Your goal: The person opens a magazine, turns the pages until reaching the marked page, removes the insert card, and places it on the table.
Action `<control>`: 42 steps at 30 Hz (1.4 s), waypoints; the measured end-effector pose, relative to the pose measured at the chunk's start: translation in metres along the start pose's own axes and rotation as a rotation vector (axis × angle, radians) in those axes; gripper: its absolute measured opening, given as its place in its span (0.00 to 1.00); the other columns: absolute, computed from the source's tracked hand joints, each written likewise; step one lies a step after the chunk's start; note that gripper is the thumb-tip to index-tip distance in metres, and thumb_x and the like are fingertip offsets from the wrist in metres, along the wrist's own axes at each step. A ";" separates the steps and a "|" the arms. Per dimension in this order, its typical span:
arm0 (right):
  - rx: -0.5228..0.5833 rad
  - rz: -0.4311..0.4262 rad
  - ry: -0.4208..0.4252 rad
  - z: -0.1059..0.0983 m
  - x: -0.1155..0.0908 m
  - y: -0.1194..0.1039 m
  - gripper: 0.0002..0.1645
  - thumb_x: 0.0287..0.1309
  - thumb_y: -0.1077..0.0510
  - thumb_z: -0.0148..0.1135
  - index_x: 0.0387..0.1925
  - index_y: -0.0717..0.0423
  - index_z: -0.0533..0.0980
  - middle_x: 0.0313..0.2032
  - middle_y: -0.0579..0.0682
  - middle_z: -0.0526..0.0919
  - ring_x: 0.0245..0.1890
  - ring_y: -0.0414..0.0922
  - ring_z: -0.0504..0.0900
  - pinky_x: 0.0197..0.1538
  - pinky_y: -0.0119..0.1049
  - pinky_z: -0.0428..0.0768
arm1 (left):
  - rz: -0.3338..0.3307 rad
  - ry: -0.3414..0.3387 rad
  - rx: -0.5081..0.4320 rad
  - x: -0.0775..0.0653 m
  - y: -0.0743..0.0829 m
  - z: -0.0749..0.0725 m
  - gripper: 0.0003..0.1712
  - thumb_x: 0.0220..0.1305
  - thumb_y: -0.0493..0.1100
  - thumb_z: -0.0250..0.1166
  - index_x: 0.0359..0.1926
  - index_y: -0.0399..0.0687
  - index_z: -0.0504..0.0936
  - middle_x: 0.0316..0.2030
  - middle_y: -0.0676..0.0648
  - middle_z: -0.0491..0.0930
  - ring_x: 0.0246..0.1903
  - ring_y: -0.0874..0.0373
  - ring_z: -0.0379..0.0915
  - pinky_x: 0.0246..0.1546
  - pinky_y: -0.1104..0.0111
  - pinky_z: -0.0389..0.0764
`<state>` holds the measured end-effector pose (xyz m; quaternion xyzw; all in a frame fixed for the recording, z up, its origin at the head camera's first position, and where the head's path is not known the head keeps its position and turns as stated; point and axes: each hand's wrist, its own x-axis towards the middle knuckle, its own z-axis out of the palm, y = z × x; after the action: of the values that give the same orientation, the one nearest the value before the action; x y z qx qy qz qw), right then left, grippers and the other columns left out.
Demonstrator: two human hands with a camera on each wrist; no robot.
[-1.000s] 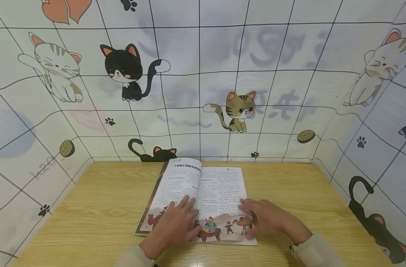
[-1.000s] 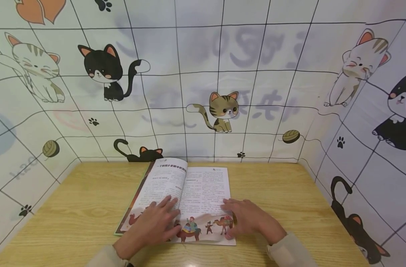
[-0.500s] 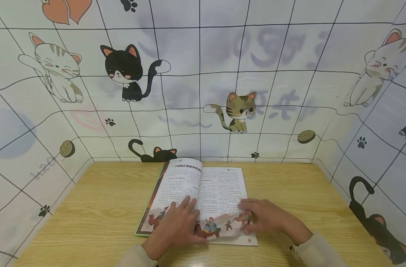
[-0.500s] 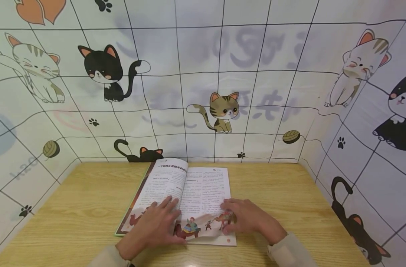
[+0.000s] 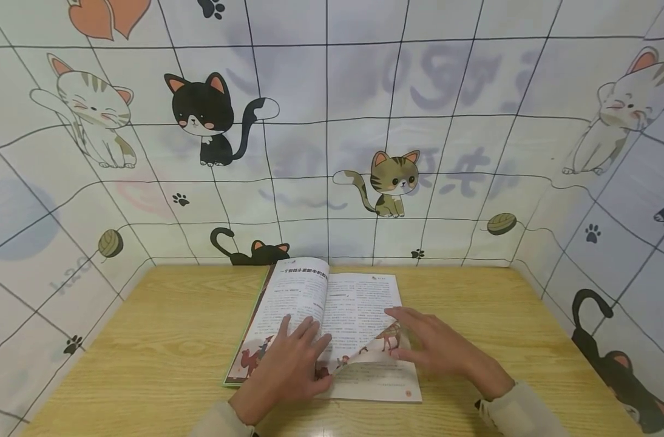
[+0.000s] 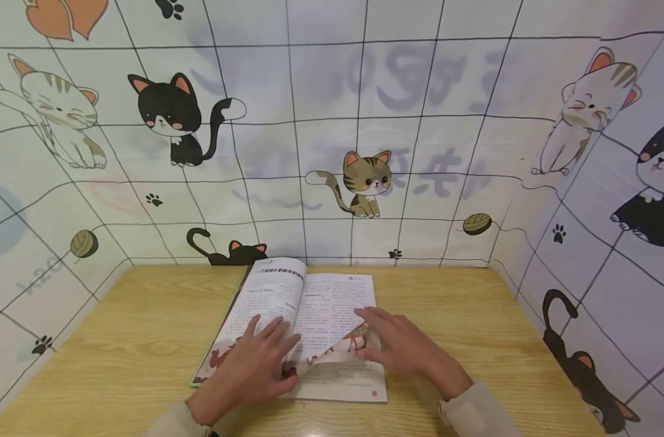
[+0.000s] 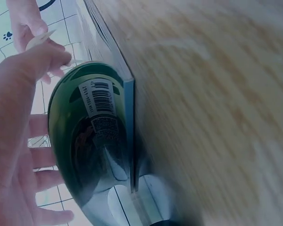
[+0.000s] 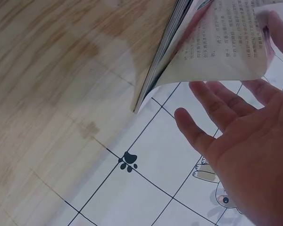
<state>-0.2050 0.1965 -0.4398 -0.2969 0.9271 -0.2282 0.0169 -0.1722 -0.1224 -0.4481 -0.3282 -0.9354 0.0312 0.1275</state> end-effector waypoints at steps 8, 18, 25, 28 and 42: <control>0.080 0.033 0.021 -0.002 0.001 -0.002 0.42 0.66 0.31 0.51 0.76 0.39 0.57 0.74 0.50 0.61 0.71 0.56 0.63 0.64 0.66 0.64 | 0.134 0.144 -0.015 0.002 -0.002 0.001 0.51 0.60 0.61 0.64 0.79 0.66 0.49 0.78 0.47 0.47 0.77 0.51 0.43 0.70 0.42 0.52; 0.093 0.035 0.062 -0.004 -0.001 0.000 0.38 0.73 0.42 0.48 0.78 0.45 0.52 0.76 0.51 0.57 0.73 0.57 0.59 0.66 0.66 0.60 | 0.223 0.191 0.005 0.004 -0.001 -0.002 0.55 0.57 0.51 0.69 0.79 0.68 0.47 0.79 0.49 0.40 0.78 0.53 0.33 0.72 0.47 0.50; 0.018 0.078 -0.051 -0.001 -0.002 0.005 0.57 0.59 0.33 0.63 0.77 0.60 0.52 0.76 0.60 0.54 0.73 0.60 0.58 0.67 0.66 0.58 | 0.258 0.175 0.075 0.004 -0.002 0.002 0.36 0.59 0.49 0.66 0.69 0.61 0.72 0.77 0.49 0.52 0.77 0.53 0.41 0.74 0.53 0.47; -0.003 0.069 -0.166 0.001 -0.003 0.008 0.61 0.50 0.31 0.69 0.75 0.59 0.58 0.74 0.61 0.59 0.71 0.60 0.62 0.67 0.64 0.59 | 0.270 0.146 0.107 0.004 -0.002 0.003 0.29 0.58 0.51 0.68 0.63 0.60 0.79 0.75 0.48 0.58 0.76 0.51 0.46 0.73 0.52 0.49; -0.001 0.068 -0.245 0.006 -0.007 0.009 0.60 0.41 0.30 0.75 0.69 0.59 0.68 0.71 0.60 0.64 0.67 0.62 0.67 0.63 0.63 0.67 | 0.199 0.105 0.070 0.002 -0.003 0.004 0.13 0.58 0.50 0.64 0.43 0.55 0.85 0.69 0.46 0.69 0.74 0.50 0.53 0.71 0.41 0.48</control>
<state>-0.2035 0.2048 -0.4497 -0.2911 0.9276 -0.1892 0.1375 -0.1762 -0.1237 -0.4513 -0.4159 -0.8886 0.0589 0.1841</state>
